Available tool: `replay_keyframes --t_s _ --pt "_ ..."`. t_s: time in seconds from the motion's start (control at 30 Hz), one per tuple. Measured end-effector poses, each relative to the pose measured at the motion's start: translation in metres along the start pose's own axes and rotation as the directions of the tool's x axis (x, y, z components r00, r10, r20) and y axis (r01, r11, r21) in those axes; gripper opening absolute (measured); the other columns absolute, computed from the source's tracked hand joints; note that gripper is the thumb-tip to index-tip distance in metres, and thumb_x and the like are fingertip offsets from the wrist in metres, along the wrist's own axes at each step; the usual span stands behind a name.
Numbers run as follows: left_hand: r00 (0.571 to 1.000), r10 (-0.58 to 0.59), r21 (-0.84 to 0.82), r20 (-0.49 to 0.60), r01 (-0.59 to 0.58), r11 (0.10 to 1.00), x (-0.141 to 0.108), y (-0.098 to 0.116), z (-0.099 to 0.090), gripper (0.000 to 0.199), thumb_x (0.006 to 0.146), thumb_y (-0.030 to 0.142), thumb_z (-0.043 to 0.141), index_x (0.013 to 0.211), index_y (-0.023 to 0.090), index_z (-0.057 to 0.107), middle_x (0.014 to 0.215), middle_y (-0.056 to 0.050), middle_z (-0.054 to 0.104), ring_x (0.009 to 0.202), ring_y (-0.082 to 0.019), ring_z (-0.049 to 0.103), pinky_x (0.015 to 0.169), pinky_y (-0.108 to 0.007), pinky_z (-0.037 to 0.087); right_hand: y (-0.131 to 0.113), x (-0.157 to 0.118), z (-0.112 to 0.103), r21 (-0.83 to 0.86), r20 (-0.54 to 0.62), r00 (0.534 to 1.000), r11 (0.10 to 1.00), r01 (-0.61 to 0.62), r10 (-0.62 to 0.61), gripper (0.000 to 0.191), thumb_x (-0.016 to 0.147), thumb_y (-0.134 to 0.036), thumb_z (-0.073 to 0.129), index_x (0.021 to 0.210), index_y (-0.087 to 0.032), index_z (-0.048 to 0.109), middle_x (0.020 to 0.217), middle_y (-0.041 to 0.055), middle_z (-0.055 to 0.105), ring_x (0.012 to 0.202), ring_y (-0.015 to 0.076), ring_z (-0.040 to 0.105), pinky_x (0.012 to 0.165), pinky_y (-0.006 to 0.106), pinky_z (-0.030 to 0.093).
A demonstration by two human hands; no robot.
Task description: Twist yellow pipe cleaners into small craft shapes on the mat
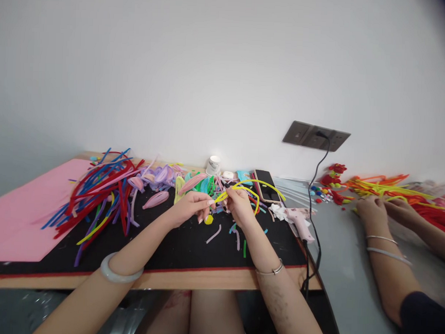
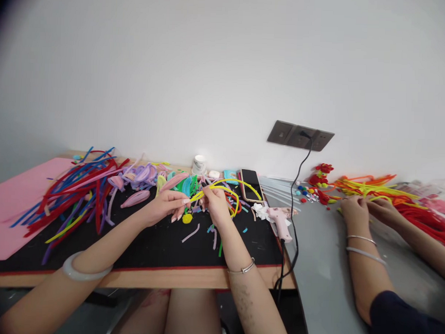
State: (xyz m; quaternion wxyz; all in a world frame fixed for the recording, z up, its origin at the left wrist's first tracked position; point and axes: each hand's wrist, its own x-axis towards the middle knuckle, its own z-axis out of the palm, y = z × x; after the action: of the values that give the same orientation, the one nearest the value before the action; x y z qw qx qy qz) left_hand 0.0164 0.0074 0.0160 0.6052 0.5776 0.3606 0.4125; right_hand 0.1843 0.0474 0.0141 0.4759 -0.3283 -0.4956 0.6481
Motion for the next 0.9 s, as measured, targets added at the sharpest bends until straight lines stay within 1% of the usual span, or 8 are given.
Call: replay_keyframes --t_s 0.07,0.2,0.27,0.37,0.53,0.63,0.8,0.9 --pt "1.0 0.004 -0.005 -0.007 -0.004 1.0 0.0003 -0.0002 0.0 0.024 0.081 0.032 0.056 0.074 0.01 0.062 0.048 -0.001 0.058 0.036 -0.007 0.047 0.039 -0.017 0.037 -0.0014 -0.0015 0.0006 0.057 0.012 1.0 0.998 -0.014 0.014 0.031 0.071 -0.04 0.063 0.057 -0.015 0.049 0.046 -0.0034 0.047 0.037 0.0064 0.039 0.035 0.019 0.029" --pt "0.998 0.018 -0.013 -0.057 -0.019 1.0 0.0002 0.001 0.0002 0.023 0.081 0.031 0.056 0.074 0.01 0.062 0.047 -0.001 0.057 0.036 -0.007 0.046 0.038 -0.017 0.036 -0.007 -0.006 0.0024 0.176 0.057 0.998 0.984 -0.014 0.004 0.024 0.066 -0.028 0.071 0.068 -0.018 0.049 0.055 -0.0052 0.05 0.045 0.0068 0.045 0.041 0.018 0.036" --pt "0.998 0.022 0.0 -0.064 -0.022 1.0 0.0002 0.0011 0.0002 0.023 0.081 0.032 0.056 0.075 0.01 0.062 0.048 -0.001 0.057 0.036 -0.007 0.047 0.039 -0.018 0.037 -0.0083 -0.0065 0.0023 0.192 0.081 0.997 0.981 -0.021 0.005 0.024 0.067 -0.028 0.07 0.069 -0.018 0.049 0.059 -0.0039 0.053 0.048 0.0074 0.047 0.043 0.019 0.039" --pt "1.0 -0.004 0.05 -0.024 0.005 0.999 0.0003 0.0 0.0007 0.023 0.081 0.032 0.055 0.078 0.01 0.062 0.052 -0.002 0.06 0.04 -0.009 0.051 0.044 -0.02 0.04 -0.0067 -0.0047 0.0009 0.188 0.082 0.997 0.982 -0.018 0.003 0.022 0.071 -0.031 0.068 0.07 -0.017 0.05 0.062 -0.0022 0.056 0.046 0.0077 0.048 0.041 0.019 0.038" --pt "0.992 -0.052 0.099 0.118 0.041 0.994 0.0008 -0.0028 0.0024 0.024 0.082 0.035 0.054 0.081 0.012 0.059 0.06 -0.003 0.064 0.044 -0.009 0.054 0.046 -0.018 0.038 -0.0033 -0.0037 0.0012 0.131 0.147 0.989 0.991 -0.014 -0.005 0.022 0.075 -0.033 0.063 0.07 -0.018 0.048 0.056 -0.0035 0.053 0.038 0.0083 0.047 0.034 0.019 0.031" --pt "0.992 -0.063 0.098 0.112 0.052 0.994 0.0009 -0.0036 0.0035 0.027 0.082 0.038 0.053 0.08 0.012 0.058 0.058 -0.002 0.063 0.045 -0.008 0.054 0.045 -0.018 0.038 -0.004 -0.0059 0.004 0.106 0.175 0.985 0.994 -0.014 -0.005 0.022 0.074 -0.034 0.064 0.072 -0.018 0.049 0.055 -0.0036 0.054 0.038 0.0081 0.046 0.033 0.018 0.029" --pt "0.993 -0.07 0.044 0.097 0.066 0.997 0.0014 -0.0059 0.0039 0.027 0.08 0.038 0.055 0.075 0.012 0.056 0.058 -0.001 0.06 0.049 -0.01 0.055 0.049 -0.02 0.041 -0.0049 -0.0069 0.0053 0.074 0.201 0.979 0.996 -0.047 0.032 0.024 0.072 -0.037 0.065 0.071 -0.016 0.052 0.056 -0.0015 0.057 0.04 0.0086 0.047 0.035 0.019 0.031" --pt "0.999 -0.035 0.033 0.037 0.034 0.999 0.0015 -0.0056 0.0034 0.025 0.08 0.037 0.056 0.074 0.013 0.056 0.062 -0.002 0.061 0.051 -0.01 0.056 0.05 -0.02 0.041 -0.0048 -0.0048 0.0026 0.071 0.191 0.981 0.996 -0.047 0.032 0.029 0.074 -0.043 0.061 0.069 -0.014 0.058 0.06 0.0022 0.06 0.04 0.0073 0.045 0.036 0.019 0.033"
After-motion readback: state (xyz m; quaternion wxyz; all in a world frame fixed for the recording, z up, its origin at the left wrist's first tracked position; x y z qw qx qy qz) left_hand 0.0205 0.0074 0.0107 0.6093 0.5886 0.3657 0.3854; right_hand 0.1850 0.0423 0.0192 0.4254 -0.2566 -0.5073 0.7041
